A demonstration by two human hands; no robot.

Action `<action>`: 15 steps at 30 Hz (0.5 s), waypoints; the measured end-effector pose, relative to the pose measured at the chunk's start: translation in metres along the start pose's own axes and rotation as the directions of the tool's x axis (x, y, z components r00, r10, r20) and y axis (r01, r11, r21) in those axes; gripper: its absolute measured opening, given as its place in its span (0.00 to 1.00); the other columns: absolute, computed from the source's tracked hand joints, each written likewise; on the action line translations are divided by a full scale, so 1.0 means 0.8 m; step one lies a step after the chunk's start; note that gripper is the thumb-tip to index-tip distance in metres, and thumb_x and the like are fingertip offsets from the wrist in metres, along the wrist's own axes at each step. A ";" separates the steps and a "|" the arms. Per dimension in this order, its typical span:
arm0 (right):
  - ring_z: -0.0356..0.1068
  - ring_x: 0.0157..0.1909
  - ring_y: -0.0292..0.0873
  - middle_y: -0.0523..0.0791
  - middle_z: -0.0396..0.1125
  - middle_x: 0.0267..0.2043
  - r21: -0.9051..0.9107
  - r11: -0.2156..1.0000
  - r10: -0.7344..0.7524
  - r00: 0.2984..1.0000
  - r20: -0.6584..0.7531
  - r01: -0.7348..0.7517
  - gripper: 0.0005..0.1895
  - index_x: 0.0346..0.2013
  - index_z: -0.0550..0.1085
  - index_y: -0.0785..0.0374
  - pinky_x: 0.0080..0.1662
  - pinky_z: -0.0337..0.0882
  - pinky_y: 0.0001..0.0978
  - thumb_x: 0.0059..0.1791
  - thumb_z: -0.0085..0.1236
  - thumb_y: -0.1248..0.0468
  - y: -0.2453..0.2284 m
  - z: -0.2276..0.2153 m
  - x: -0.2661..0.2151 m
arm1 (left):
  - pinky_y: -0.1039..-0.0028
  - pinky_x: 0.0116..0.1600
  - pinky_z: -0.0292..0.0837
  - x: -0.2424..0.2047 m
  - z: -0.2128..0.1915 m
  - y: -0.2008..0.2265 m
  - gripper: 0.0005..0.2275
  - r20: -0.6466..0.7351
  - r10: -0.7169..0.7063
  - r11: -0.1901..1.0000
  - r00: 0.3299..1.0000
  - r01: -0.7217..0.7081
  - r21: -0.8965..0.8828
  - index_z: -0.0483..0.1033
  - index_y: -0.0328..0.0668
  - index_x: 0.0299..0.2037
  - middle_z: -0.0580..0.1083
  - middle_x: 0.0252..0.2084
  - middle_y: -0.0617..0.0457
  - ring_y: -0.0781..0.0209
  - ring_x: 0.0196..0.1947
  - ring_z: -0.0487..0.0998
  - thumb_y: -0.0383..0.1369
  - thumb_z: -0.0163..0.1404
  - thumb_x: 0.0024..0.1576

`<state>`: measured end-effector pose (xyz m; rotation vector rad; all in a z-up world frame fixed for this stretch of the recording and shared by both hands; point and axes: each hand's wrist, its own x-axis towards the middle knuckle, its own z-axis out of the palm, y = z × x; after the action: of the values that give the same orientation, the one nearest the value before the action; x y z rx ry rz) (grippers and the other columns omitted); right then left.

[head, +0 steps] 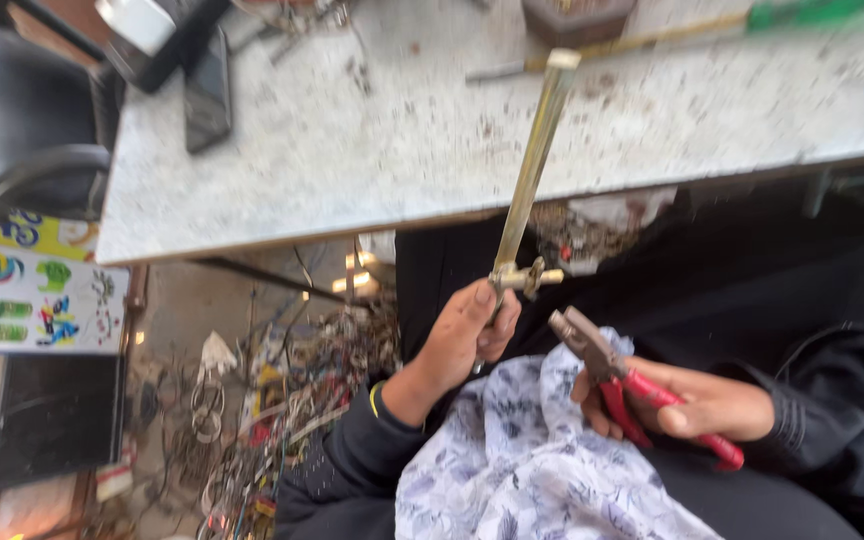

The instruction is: The person sits on the floor and uses pliers and a screwdriver to adjust a brass-colored metal rod with a valve-like fitting. They repeatedly grip, twist, and pry at the fitting while rotating the rod in their hands.

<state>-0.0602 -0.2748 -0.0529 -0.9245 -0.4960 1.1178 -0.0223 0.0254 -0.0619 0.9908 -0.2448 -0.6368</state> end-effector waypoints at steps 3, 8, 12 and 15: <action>0.62 0.49 0.43 0.50 0.63 0.49 -0.013 0.999 -0.043 0.999 0.014 0.043 0.51 0.64 0.61 0.72 0.54 0.62 0.35 0.46 0.57 0.32 -0.004 0.004 0.003 | 0.81 0.24 0.46 0.002 0.001 0.004 0.21 -0.031 0.059 0.998 0.998 -0.058 0.011 0.63 0.41 0.34 0.56 0.24 0.62 0.75 0.20 0.51 0.51 0.40 0.69; 0.62 0.48 0.42 0.51 0.63 0.48 0.058 0.997 -0.052 0.999 0.017 0.051 0.49 0.65 0.59 0.70 0.52 0.62 0.33 0.47 0.56 0.34 0.000 0.003 0.007 | 0.82 0.23 0.46 0.004 -0.002 0.008 0.21 -0.050 0.086 0.996 0.995 -0.085 0.025 0.63 0.42 0.34 0.56 0.23 0.62 0.76 0.19 0.51 0.51 0.38 0.69; 0.62 0.47 0.42 0.51 0.63 0.47 0.082 0.994 -0.065 0.998 -0.005 0.065 0.48 0.65 0.58 0.70 0.52 0.62 0.33 0.46 0.56 0.35 0.006 0.002 0.006 | 0.83 0.23 0.46 0.004 -0.003 0.006 0.21 -0.054 0.096 0.995 0.994 -0.094 0.035 0.64 0.42 0.34 0.56 0.23 0.63 0.76 0.19 0.51 0.51 0.38 0.69; 0.62 0.47 0.43 0.52 0.64 0.47 0.058 0.995 -0.086 0.996 -0.011 0.086 0.48 0.65 0.59 0.71 0.51 0.62 0.33 0.47 0.55 0.35 0.008 0.003 0.006 | 0.83 0.23 0.46 0.004 -0.002 0.005 0.21 -0.060 0.086 0.996 0.994 -0.083 0.045 0.64 0.42 0.34 0.56 0.23 0.63 0.77 0.19 0.51 0.51 0.38 0.69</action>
<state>-0.0636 -0.2688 -0.0574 -0.8488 -0.4889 1.0446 -0.0174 0.0266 -0.0596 1.0338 -0.2448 -0.5248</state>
